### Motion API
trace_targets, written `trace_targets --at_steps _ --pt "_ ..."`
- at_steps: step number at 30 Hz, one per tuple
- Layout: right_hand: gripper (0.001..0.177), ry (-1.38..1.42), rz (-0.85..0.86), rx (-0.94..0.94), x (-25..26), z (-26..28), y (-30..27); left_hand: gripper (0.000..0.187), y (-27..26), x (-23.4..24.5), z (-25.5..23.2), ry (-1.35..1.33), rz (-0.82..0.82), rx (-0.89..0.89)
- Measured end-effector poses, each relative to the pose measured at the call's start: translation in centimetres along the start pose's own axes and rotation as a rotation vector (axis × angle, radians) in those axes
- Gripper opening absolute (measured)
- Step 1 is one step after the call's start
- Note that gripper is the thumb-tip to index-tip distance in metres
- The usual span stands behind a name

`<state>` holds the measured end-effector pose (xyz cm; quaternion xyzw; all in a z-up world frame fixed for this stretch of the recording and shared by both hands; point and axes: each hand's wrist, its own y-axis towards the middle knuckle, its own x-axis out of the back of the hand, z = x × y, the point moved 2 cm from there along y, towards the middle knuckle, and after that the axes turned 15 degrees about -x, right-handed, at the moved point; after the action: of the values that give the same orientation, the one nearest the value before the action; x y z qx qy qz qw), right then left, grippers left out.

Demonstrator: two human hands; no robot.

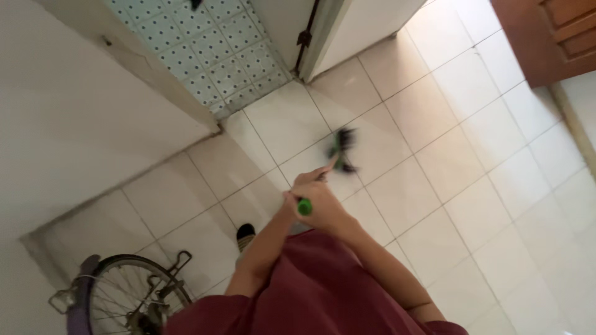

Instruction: The person sweeps the tiled floor using a broom, moving debris along the base of the wall and through a doorway.

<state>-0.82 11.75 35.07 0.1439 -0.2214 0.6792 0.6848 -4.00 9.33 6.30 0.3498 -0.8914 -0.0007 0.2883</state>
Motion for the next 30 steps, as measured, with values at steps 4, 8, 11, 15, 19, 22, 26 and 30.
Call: trace_targets --at_steps 4,8,11,15,19,22,26,30 --pt "0.033 -0.113 -0.143 0.073 5.3 0.0 -0.9 0.031 3.1 2.1 -5.5 0.012 -0.011 -0.172" --pt "0.034 0.152 -0.105 0.008 9.9 -3.5 -2.2 0.035 0.3 4.7 -4.5 0.219 -0.068 -0.2" --pt "0.042 0.492 0.025 -0.07 8.2 -8.5 -0.2 0.031 -3.5 6.6 0.4 0.457 0.093 -0.058" --pt "0.042 0.538 0.062 -0.028 6.0 -11.6 -0.6 0.026 -6.1 5.2 5.5 0.503 0.276 0.078" --pt "0.039 0.395 -0.062 -0.246 9.2 -11.4 -2.2 0.023 -1.2 -1.5 5.8 0.353 0.113 -0.259" --pt "0.037 0.06 -0.073 -0.394 11.4 -9.6 -2.1 0.03 5.5 -7.1 1.8 -0.015 0.164 -0.209" --pt "0.032 -0.056 -0.129 -0.181 13.8 -7.3 -1.5 0.039 12.2 -9.2 -4.9 0.003 0.323 -0.155" --pt "0.028 -0.045 -0.228 -0.002 17.7 -5.9 -3.2 0.034 15.0 -7.0 -8.8 0.048 0.204 -0.332"
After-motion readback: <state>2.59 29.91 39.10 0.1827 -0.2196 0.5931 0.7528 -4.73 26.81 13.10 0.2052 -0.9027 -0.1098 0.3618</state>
